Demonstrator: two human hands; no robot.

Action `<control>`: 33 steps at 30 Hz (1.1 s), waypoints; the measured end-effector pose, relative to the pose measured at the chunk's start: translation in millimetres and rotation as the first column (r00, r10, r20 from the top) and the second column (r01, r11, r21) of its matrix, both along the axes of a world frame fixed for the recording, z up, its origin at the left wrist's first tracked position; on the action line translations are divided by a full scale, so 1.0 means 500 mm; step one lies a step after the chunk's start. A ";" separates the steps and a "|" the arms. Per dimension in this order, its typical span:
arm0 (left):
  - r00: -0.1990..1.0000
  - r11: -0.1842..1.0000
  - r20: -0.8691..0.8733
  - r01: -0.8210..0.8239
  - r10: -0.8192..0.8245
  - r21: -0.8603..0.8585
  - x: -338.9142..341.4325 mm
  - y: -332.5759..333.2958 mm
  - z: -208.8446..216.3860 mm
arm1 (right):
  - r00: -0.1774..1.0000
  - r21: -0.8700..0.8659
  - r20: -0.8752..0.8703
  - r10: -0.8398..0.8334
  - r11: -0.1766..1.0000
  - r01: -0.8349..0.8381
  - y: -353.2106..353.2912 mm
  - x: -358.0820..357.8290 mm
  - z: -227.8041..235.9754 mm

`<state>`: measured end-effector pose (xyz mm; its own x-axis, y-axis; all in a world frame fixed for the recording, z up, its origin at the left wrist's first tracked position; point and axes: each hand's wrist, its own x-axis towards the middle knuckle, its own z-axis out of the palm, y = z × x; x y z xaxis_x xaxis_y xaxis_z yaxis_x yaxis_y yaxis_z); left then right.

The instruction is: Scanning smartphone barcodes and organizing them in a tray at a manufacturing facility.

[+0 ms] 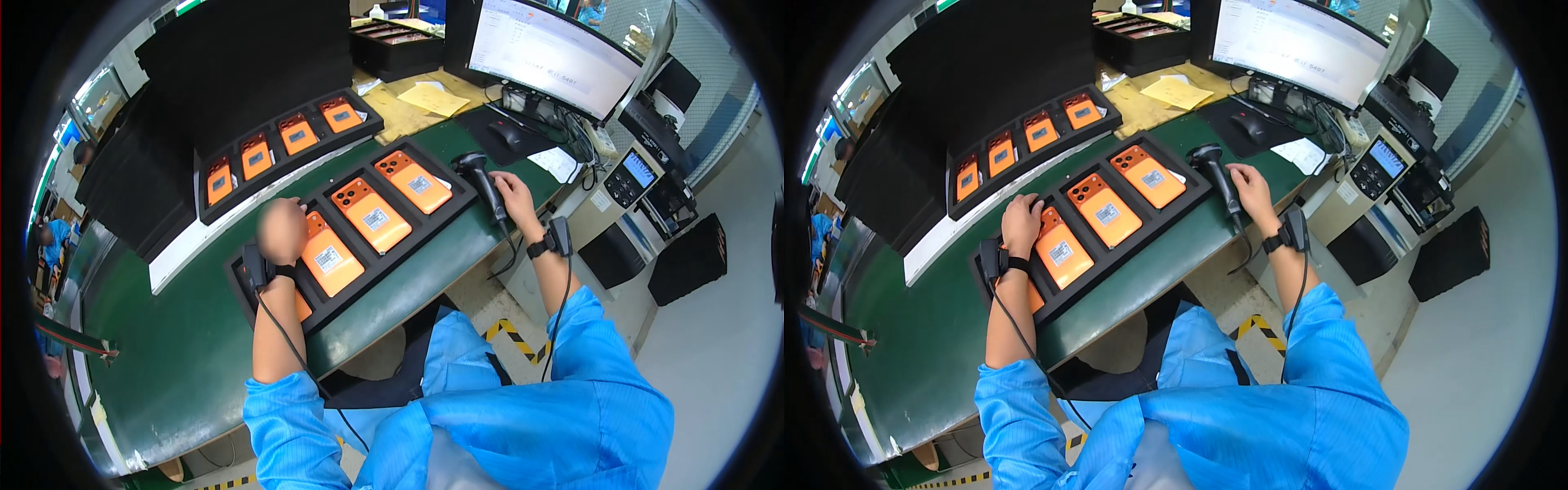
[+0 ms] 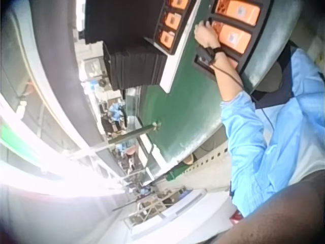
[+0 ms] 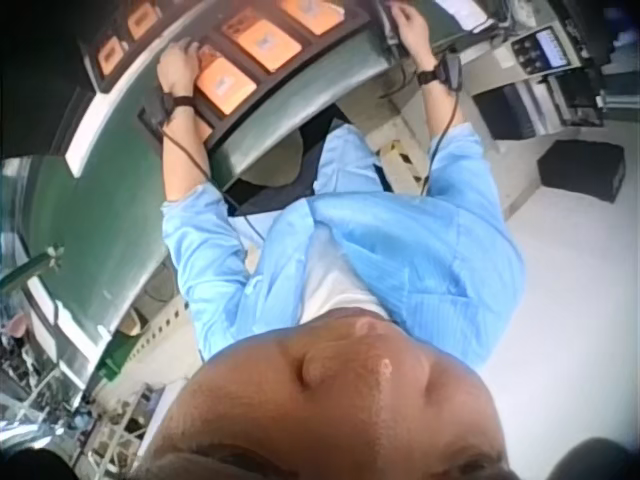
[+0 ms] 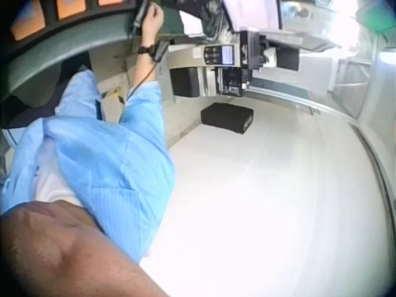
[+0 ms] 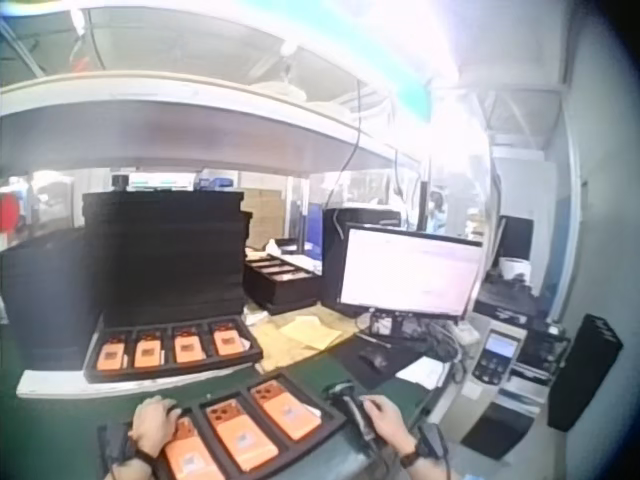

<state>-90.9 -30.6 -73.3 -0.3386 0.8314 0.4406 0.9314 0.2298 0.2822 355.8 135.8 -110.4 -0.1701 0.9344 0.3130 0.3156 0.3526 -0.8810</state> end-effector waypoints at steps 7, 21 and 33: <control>0.996 0.996 -0.010 0.092 -0.092 0.015 -0.061 -0.004 -0.025 | 0.987 0.001 -0.161 0.015 1.000 -0.015 -0.011 -0.032 0.006; 0.800 0.800 -0.020 0.599 -0.600 -0.022 0.081 -0.090 0.022 | 0.844 -0.093 -0.535 0.037 0.990 -0.102 0.008 0.024 -0.032; 0.774 0.775 0.117 0.631 -0.623 -0.046 0.111 -0.066 0.064 | 0.723 -0.216 -0.467 -0.509 0.859 0.465 -0.147 0.413 -0.055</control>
<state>-35.3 -63.4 -41.5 0.2349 0.9031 0.3594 0.8479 -0.3712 0.3784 562.3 62.3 -137.8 0.4715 0.8696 0.1464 -0.0579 0.1962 -0.9788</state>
